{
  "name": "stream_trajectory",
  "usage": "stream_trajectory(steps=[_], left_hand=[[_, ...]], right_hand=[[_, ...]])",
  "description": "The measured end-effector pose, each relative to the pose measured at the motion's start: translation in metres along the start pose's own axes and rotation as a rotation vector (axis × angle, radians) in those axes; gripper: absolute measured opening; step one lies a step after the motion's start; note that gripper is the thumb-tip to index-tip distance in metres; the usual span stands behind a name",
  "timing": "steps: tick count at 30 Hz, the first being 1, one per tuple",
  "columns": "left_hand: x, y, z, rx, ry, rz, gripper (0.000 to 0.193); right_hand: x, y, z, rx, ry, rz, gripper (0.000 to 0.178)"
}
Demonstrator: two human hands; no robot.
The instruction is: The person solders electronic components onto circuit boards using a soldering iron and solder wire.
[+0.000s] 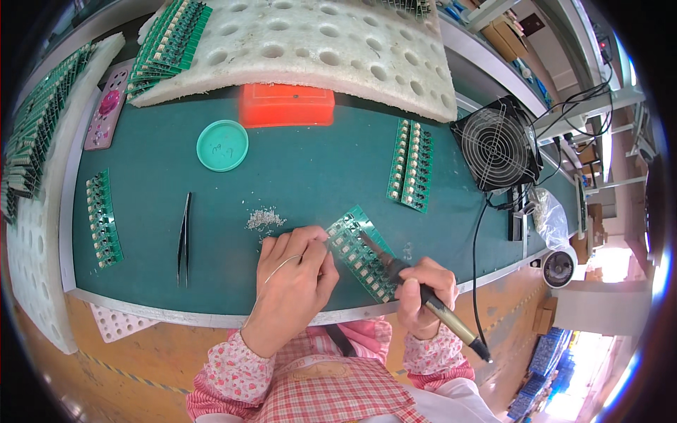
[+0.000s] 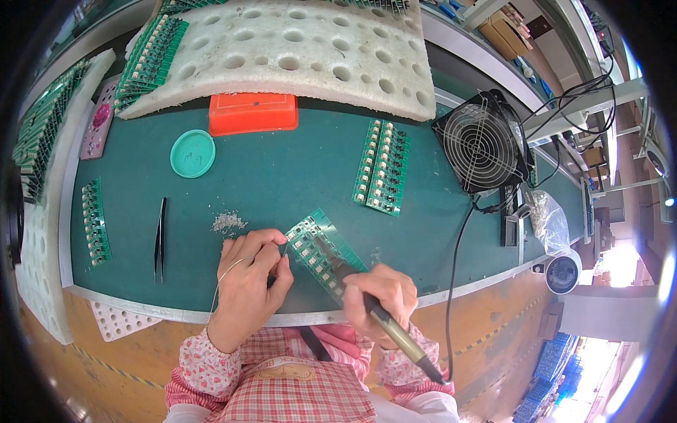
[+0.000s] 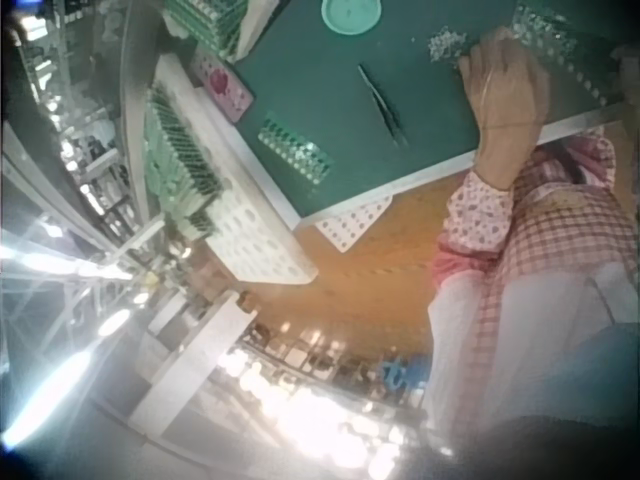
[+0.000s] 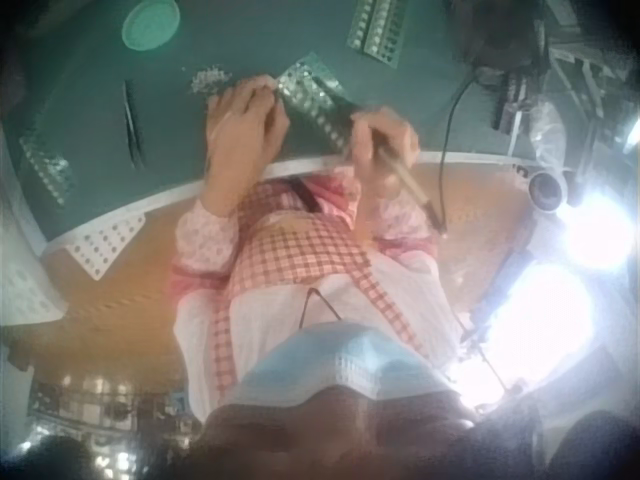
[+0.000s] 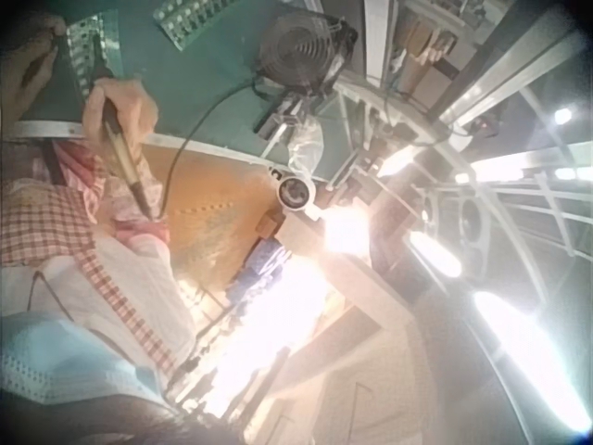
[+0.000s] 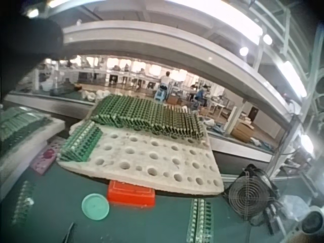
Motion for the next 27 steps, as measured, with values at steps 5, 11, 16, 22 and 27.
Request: stream_trajectory(steps=[5,11,16,22,27], left_hand=[[0.002,0.001,-0.002,-0.004,0.012,0.031,0.014],[0.002,0.002,-0.009,-0.039,0.055,-0.002,0.015],[0.01,-0.005,-0.023,-0.078,0.132,-0.067,0.012],[-0.013,-0.009,-0.033,0.054,0.153,0.036,0.008],[-0.008,-0.006,-0.035,0.011,0.178,-0.016,0.004]], right_hand=[[0.003,-0.011,-0.007,0.121,-0.455,0.146,0.071],[-0.007,-0.031,-0.009,-0.087,-0.521,0.087,0.08],[-0.006,-0.028,-0.009,-0.158,-0.461,0.005,0.079],[-0.005,-0.028,-0.006,-0.257,-0.344,-0.012,0.089],[-0.011,-0.037,-0.003,-0.186,-0.44,0.047,0.097]])
Point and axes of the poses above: each hand's wrist, its own y-axis towards the middle knuckle, its own x-axis out of the back of the hand, z = x × y, the point moved 3 cm from there along y, towards the middle knuckle, and after that the axes turned 10 degrees about -x, right-handed, at the moved point
